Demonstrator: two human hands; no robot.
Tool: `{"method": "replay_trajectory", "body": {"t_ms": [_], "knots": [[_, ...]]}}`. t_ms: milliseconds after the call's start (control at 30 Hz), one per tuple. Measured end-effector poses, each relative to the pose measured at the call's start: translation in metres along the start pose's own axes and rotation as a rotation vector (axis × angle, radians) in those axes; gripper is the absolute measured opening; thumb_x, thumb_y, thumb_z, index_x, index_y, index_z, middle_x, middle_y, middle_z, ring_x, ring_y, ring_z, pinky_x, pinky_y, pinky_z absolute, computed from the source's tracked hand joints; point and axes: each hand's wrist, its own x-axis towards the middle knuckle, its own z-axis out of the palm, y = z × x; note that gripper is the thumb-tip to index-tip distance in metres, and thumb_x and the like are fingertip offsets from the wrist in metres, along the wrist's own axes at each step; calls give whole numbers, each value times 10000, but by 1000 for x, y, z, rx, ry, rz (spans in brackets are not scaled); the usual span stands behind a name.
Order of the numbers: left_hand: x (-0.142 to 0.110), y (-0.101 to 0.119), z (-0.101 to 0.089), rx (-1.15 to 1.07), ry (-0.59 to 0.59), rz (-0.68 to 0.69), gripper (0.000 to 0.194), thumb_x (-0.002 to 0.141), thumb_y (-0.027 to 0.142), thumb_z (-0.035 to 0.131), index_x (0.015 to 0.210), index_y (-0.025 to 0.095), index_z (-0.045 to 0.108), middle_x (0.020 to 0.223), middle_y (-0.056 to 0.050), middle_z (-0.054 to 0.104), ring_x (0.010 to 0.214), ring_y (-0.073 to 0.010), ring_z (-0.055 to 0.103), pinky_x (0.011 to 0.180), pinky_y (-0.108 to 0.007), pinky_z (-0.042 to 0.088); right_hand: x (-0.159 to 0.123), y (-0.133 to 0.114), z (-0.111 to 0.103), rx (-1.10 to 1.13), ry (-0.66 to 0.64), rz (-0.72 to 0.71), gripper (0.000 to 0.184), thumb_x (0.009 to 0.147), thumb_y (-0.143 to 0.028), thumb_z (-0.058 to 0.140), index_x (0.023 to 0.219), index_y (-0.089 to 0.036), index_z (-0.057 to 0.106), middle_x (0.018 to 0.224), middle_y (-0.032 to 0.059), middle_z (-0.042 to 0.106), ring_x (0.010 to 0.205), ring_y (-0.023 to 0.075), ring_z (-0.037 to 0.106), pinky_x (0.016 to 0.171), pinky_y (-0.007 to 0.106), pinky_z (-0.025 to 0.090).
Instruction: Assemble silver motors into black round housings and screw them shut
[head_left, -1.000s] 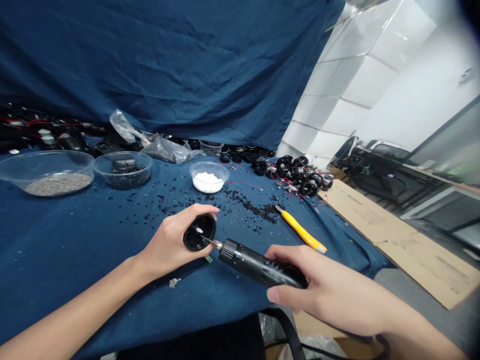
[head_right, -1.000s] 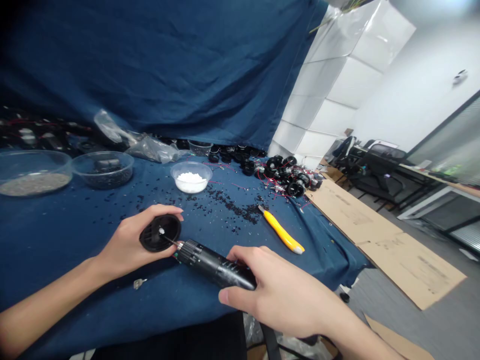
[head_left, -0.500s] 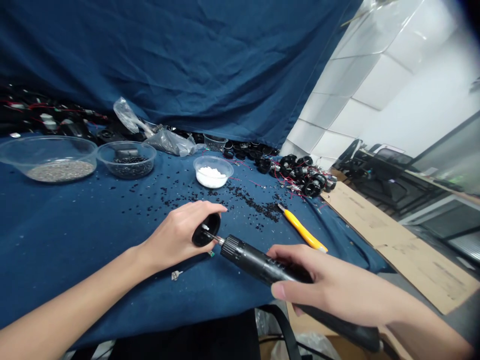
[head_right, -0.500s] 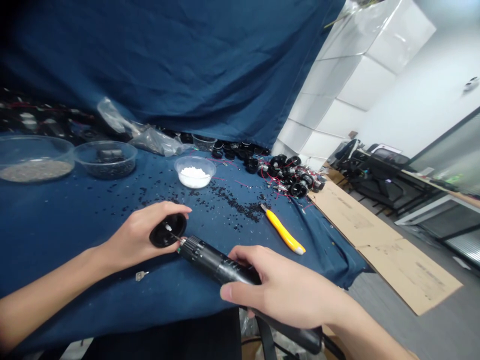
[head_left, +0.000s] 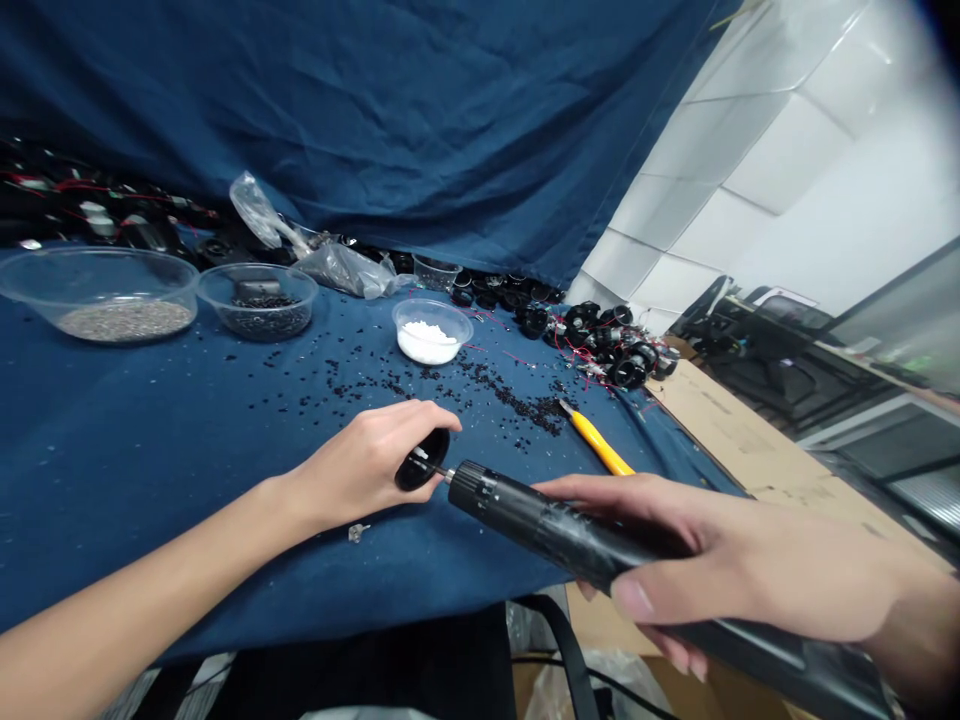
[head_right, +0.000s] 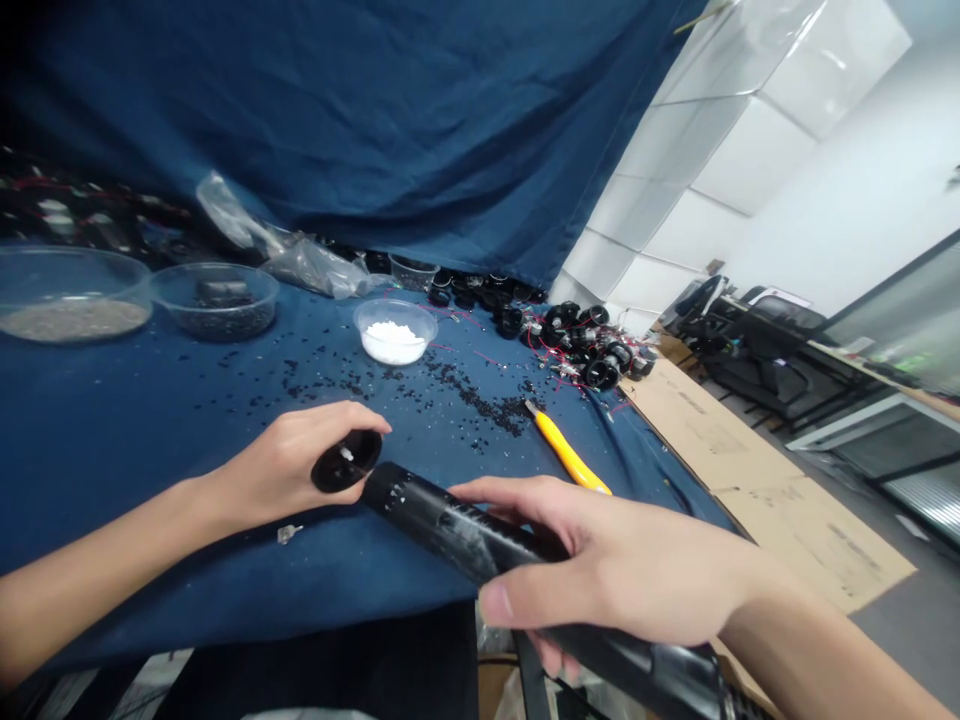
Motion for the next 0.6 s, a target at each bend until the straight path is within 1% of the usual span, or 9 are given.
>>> {"method": "replay_trajectory", "body": {"t_ms": [133,200,267,367,433,500,600], "knots": [[0,2,0,-25,-11,-32,267,828,166,569,1093,177,538,988,-53,663,894,-190,645,788,-284,507,1,-3,-2,-50,3,-6,828,791,-406,719,1488,-308,282,799,1,618,605,125,599,574,211,490],[0,2,0,-41,-12,-50,267,820,170,569,1086,180,549,980,-50,666,884,-192,645,781,-286,507,1,-4,-1,-75,-5,-22,823,790,-393,714,1487,-304,287,794,-2,617,609,131,594,572,215,487],[0,2,0,-55,-18,-64,276,814,179,575,1089,182,553,988,-51,668,889,-193,647,788,-286,508,0,-7,0,-158,17,-61,799,777,-364,715,1473,-303,328,803,-2,627,632,143,592,572,213,484],[0,2,1,-65,-46,-75,294,814,181,576,1107,181,555,1021,-58,670,919,-196,649,811,-286,508,0,-11,4,-342,97,-130,762,738,-338,729,1432,-299,416,888,11,655,721,176,606,590,213,489],[0,2,1,-62,-58,-75,305,813,170,576,1116,179,551,1032,-60,666,931,-197,646,819,-287,504,0,-14,6,-410,126,-170,755,726,-342,737,1419,-300,440,977,13,663,799,195,614,644,220,501],[0,1,1,-52,-51,-63,303,811,156,578,1112,176,545,1009,-54,658,916,-191,640,809,-283,498,1,-14,7,-426,135,-209,761,730,-349,740,1424,-303,431,1040,4,661,876,204,614,728,230,506],[0,0,0,-36,-43,-57,292,812,144,581,1098,177,532,977,-40,645,889,-178,630,787,-272,488,0,-10,6,-435,127,-244,832,715,-367,767,1451,-282,389,1088,4,648,980,223,600,876,269,484]]}}
